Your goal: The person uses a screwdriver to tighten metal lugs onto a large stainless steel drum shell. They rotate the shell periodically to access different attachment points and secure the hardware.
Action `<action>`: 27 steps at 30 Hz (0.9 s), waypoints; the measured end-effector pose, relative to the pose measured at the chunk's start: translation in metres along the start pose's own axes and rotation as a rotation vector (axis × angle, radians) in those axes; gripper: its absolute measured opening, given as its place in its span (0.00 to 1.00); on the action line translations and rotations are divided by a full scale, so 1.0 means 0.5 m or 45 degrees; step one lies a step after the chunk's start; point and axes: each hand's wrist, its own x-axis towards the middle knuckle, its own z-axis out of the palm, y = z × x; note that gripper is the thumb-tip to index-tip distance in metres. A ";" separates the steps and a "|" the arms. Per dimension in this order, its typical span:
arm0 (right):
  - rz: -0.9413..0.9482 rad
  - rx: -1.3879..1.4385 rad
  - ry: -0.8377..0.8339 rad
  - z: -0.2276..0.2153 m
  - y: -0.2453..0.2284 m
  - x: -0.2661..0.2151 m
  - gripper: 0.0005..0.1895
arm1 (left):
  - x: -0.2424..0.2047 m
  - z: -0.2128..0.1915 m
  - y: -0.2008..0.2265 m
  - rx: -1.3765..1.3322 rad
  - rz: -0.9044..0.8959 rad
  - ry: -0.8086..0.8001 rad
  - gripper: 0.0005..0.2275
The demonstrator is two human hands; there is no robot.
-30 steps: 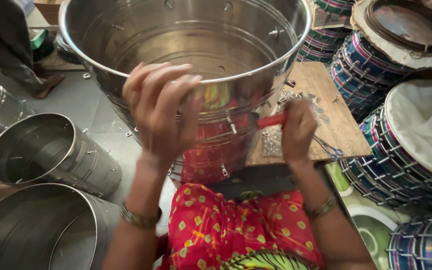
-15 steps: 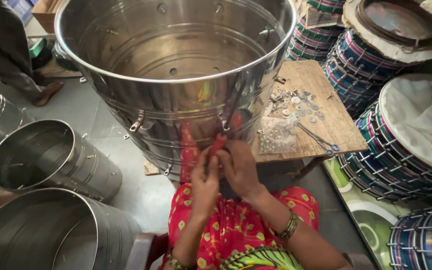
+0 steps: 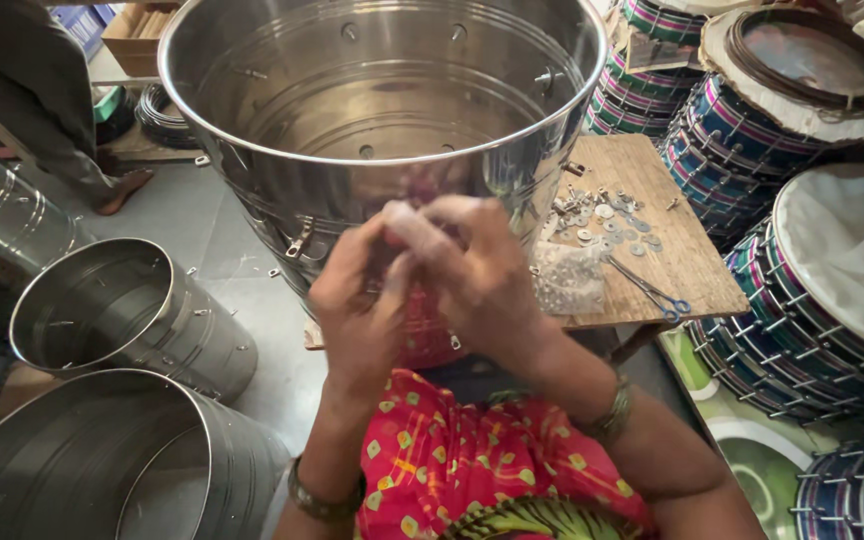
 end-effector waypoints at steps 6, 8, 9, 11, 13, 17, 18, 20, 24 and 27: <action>0.480 0.200 0.124 -0.043 0.094 -0.019 0.27 | -0.006 0.029 0.007 0.121 0.168 -0.067 0.10; 0.717 0.379 0.169 -0.045 0.135 -0.067 0.26 | -0.059 0.039 -0.017 0.011 0.070 0.026 0.06; 0.811 0.500 0.195 -0.036 0.154 -0.094 0.25 | -0.093 0.046 -0.032 -0.044 -0.067 0.058 0.06; 1.004 0.660 0.198 -0.008 0.178 -0.151 0.21 | -0.154 0.063 -0.069 -0.138 -0.373 0.062 0.07; 1.208 0.744 0.151 0.016 0.180 -0.210 0.17 | -0.200 0.079 -0.111 -0.206 -0.713 0.006 0.09; 1.351 0.950 0.005 0.069 0.133 -0.272 0.12 | -0.234 0.092 -0.178 -0.354 -0.762 -0.083 0.16; 1.319 0.922 -0.068 0.073 0.117 -0.274 0.11 | -0.235 0.091 -0.185 -0.361 -0.777 -0.097 0.17; 1.177 0.765 -0.171 0.079 0.093 -0.260 0.09 | -0.232 0.086 -0.189 -0.348 -0.757 -0.071 0.17; 0.812 0.508 -0.195 0.074 0.051 -0.199 0.08 | -0.203 0.049 -0.163 -0.321 -0.640 0.059 0.16; 0.679 0.350 -0.215 0.050 0.027 -0.145 0.07 | -0.160 0.018 -0.113 -0.279 -0.582 0.137 0.16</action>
